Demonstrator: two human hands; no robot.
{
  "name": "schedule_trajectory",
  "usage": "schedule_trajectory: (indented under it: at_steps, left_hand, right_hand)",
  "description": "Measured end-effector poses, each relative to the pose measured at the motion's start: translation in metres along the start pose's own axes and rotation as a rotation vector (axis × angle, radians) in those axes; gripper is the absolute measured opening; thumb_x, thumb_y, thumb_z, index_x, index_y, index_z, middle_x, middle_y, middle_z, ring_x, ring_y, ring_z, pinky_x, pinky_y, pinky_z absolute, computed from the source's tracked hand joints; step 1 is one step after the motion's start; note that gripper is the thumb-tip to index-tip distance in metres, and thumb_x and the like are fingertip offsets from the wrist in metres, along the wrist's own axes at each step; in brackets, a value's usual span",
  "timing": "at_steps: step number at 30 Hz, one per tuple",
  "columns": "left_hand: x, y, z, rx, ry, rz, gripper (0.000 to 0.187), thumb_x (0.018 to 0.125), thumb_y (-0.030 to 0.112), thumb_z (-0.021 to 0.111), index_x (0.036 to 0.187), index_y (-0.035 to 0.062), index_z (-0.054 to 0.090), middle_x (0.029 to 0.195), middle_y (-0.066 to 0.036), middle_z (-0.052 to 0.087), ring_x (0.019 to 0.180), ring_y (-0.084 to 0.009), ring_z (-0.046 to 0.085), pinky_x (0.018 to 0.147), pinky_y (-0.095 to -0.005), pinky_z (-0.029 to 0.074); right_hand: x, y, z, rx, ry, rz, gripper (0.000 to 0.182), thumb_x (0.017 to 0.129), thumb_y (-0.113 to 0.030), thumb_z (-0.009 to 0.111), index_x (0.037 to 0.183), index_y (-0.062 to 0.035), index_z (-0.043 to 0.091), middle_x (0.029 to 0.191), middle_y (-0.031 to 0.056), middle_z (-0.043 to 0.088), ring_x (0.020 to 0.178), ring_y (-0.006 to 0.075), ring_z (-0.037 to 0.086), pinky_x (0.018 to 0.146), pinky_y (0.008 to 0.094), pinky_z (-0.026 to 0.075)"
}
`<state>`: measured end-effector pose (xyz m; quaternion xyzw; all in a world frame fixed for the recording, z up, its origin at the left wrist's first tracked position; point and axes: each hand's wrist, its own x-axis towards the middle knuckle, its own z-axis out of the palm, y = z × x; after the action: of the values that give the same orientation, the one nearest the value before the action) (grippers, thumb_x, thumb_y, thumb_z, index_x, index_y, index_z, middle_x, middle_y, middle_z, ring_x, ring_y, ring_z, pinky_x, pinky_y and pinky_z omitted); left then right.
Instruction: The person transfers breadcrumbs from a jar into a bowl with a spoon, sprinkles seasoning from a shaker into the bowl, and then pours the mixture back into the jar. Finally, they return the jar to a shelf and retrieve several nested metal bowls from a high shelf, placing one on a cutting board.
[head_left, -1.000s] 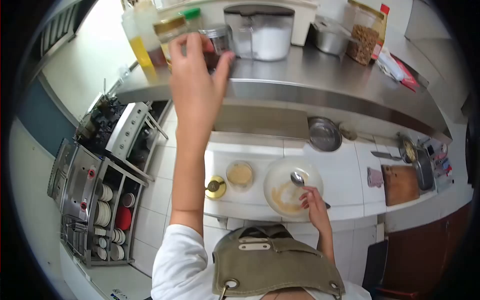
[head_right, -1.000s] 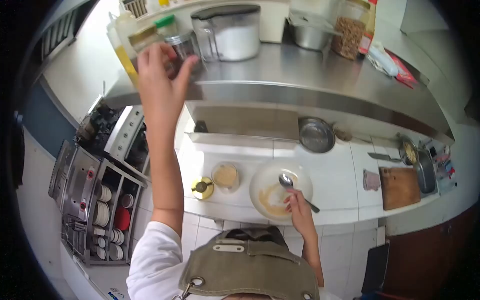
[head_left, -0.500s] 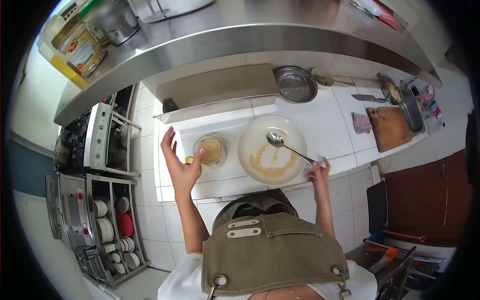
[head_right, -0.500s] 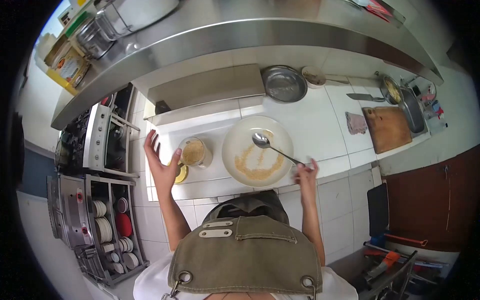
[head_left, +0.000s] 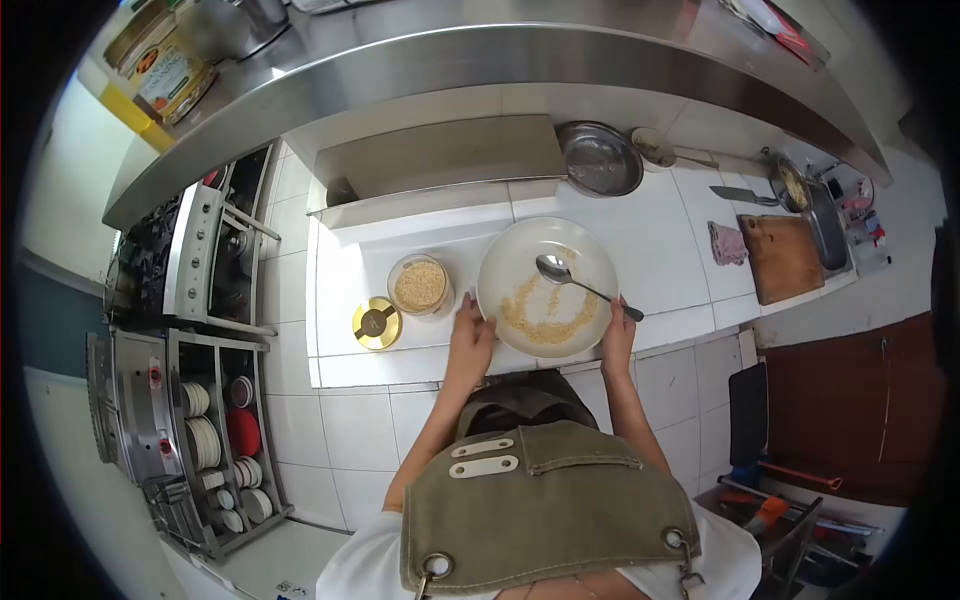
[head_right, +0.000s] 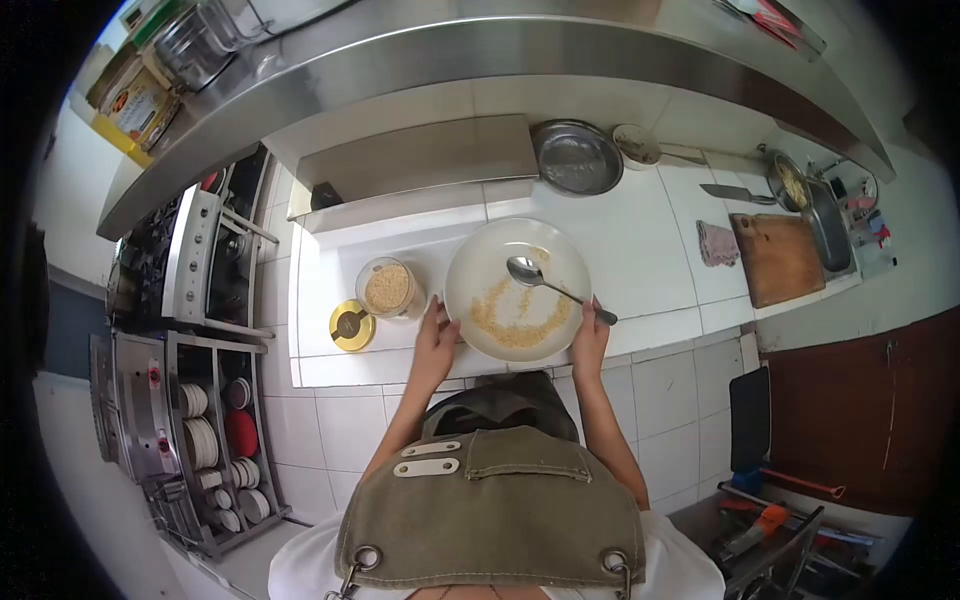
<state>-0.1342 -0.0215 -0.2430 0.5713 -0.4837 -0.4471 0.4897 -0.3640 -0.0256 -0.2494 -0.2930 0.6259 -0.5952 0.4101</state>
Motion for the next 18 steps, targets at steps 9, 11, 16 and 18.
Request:
schedule_trajectory:
  at_steps: [9,11,16,18]
  left_hand:
    - [-0.007,0.031,0.027,-0.398,-0.193,-0.151,0.059,0.074,-0.004,0.045,0.128,0.0081,0.026,0.116,-0.010,0.042,0.102,-0.0188,0.050,0.076,-0.0291,0.049]
    - [-0.005,0.041,0.031,-0.578,-0.292,-0.264,0.070,0.066,-0.010,0.043,0.130,0.0108,0.023,0.119,-0.010,0.039,0.105,-0.0195,0.047,0.073,-0.0292,0.049]
    - [-0.003,0.053,0.040,-0.721,-0.326,-0.312,0.090,0.062,-0.011,0.042,0.139,0.0217,0.010,0.126,-0.011,0.036,0.106,-0.0242,0.048,0.066,-0.0303,0.051]
    - [-0.012,0.068,0.037,-0.872,-0.191,-0.319,0.097,0.059,-0.012,0.039,0.143,0.0254,0.007,0.130,-0.009,0.035,0.108,-0.0229,0.047,0.067,-0.0280,0.050]
  right_hand:
    - [0.006,-0.018,-0.020,0.009,0.087,-0.114,0.040,0.095,-0.018,0.041,0.121,0.0111,0.047,0.105,0.0146,0.061,0.095,0.0160,0.056,0.086,0.0273,0.042]
    - [0.004,-0.032,-0.030,0.037,0.061,-0.128,0.041,0.094,-0.021,0.043,0.120,0.0100,0.049,0.107,0.0132,0.060,0.098,0.0157,0.055,0.087,0.0266,0.040]
    - [0.019,-0.068,-0.031,0.054,-0.071,-0.282,0.038,0.092,-0.012,0.047,0.127,0.0005,0.047,0.119,0.0136,0.054,0.109,0.0174,0.050,0.092,0.0284,0.039]
    - [0.014,-0.090,-0.031,-0.060,-0.096,-0.387,0.035,0.091,-0.012,0.051,0.123,0.0006,0.051,0.118,0.0126,0.054,0.110,0.0173,0.049,0.092,0.0293,0.040]
